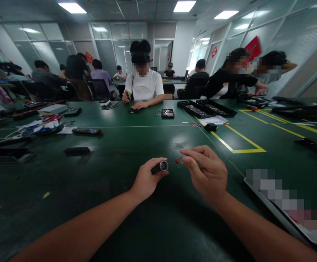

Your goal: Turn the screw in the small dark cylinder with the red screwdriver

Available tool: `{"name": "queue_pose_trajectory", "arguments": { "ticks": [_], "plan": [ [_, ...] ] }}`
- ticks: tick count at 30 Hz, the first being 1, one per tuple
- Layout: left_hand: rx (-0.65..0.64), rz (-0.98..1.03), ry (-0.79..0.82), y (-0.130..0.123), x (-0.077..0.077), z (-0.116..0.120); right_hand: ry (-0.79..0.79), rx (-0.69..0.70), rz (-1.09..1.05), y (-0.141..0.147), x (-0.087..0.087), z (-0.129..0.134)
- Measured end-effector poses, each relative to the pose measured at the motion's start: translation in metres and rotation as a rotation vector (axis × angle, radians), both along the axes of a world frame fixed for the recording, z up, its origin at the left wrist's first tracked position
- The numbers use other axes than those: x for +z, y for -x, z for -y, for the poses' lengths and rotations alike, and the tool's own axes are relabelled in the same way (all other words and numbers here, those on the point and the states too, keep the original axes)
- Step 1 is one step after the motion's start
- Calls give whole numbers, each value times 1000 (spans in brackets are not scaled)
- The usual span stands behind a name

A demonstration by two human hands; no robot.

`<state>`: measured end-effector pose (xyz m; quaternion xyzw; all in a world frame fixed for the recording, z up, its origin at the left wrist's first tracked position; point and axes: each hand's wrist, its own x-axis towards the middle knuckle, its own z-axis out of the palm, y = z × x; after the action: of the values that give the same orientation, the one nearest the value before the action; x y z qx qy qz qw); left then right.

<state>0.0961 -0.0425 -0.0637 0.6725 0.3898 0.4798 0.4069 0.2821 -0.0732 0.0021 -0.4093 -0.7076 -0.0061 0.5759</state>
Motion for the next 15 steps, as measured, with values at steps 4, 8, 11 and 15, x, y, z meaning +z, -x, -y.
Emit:
{"name": "queue_pose_trajectory", "arguments": {
  "ticks": [4, 8, 11, 15],
  "plan": [
    [22, -20, 0, 1, 1, 1, 73, -22, 6, 1, 2, 1],
    [64, -63, -8, 1, 4, 2, 116, -4, 16, 2, -3, -2],
    [51, -158, -51, 3, 6, 2, 189, 48, 34, 4, -7, -4],
    [100, -270, -132, 8, 9, -2, 344, 93, -101, 5, -13, -13]
  ]
}}
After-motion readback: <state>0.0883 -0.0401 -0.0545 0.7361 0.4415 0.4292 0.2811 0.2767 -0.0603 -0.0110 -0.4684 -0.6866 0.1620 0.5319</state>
